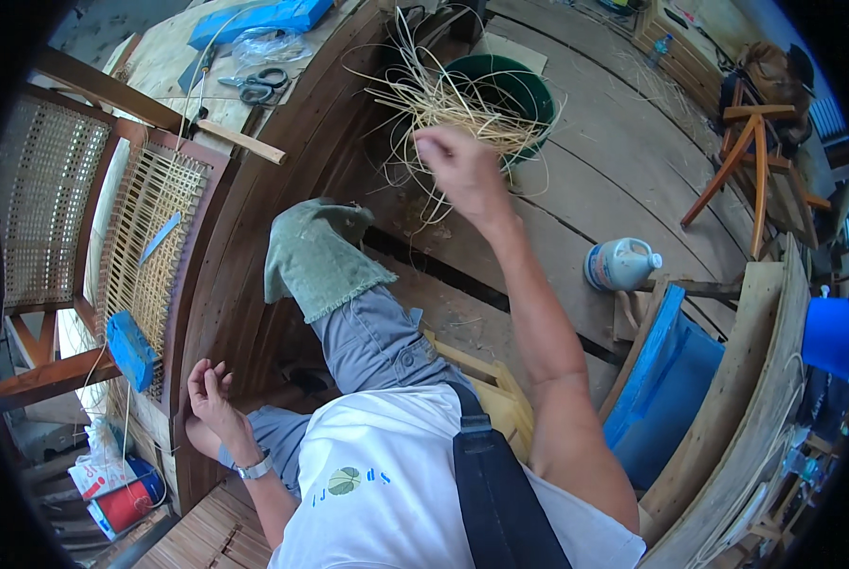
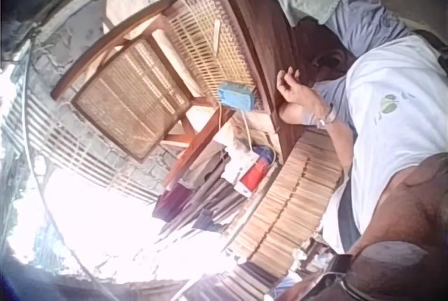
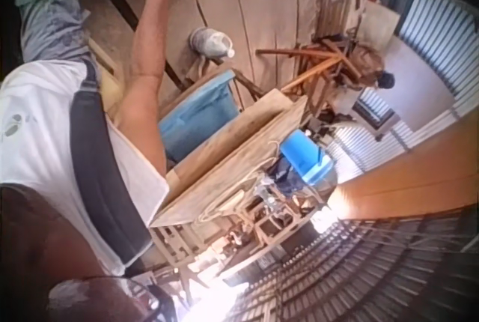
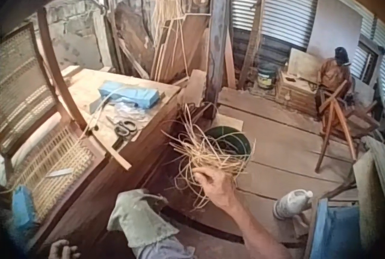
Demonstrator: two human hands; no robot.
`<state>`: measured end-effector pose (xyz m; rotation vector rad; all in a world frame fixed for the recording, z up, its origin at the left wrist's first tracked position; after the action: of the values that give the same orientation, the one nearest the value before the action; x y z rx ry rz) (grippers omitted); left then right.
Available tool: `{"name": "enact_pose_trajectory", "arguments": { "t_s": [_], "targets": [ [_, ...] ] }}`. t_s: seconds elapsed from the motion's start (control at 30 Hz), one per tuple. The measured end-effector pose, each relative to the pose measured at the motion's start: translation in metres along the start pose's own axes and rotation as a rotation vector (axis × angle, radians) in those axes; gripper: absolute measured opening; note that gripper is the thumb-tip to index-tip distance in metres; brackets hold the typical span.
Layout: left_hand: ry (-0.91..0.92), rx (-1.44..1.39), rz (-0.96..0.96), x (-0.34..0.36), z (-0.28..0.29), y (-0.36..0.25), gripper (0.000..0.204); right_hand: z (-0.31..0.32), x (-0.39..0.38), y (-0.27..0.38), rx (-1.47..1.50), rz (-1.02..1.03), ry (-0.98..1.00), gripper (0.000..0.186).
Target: Weaving a chair seat with straw or cane strips as part of furniture reupholstery.
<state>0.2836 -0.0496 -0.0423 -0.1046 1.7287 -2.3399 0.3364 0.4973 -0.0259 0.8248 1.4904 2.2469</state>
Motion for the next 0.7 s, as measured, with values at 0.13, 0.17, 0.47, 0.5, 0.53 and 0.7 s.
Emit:
{"name": "enact_pose_trajectory", "arguments": {
  "t_s": [0.13, 0.17, 0.47, 0.5, 0.53, 0.7],
  "targets": [
    [0.056, 0.022, 0.030, 0.004, -0.017, 0.007, 0.019, 0.001, 0.051, -0.102, -0.459, 0.129, -0.008, 0.034],
    [0.065, 0.013, 0.034, 0.006, -0.019, 0.008, 0.019, 0.022, 0.060, -0.139, -0.529, 0.044, -0.071, 0.036],
    [0.018, 0.066, 0.104, 0.015, -0.027, 0.018, 0.017, 0.068, 0.053, -0.170, -0.527, -0.177, 0.101, 0.038],
    [0.034, 0.069, 0.101, 0.015, -0.032, 0.017, 0.017, 0.067, 0.051, -0.145, -0.516, -0.082, 0.112, 0.036],
    [0.028, 0.065, 0.104, 0.015, -0.035, 0.017, 0.017, 0.064, 0.050, -0.118, -0.517, -0.077, 0.118, 0.036],
    [0.087, 0.087, 0.115, 0.015, -0.044, 0.028, 0.017, 0.061, 0.064, -0.027, 0.128, -0.328, -0.036, 0.024]
  ]
}}
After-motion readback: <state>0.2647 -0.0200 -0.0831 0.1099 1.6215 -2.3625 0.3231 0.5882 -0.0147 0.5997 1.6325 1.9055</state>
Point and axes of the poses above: each hand's wrist, its own x-axis towards the middle knuckle, its own z-axis out of the back of the hand, y = z × x, the point moved 9 cm from there along x, towards the middle knuckle, and after that the axes turned 8 degrees about x, right-handed, at the moved point
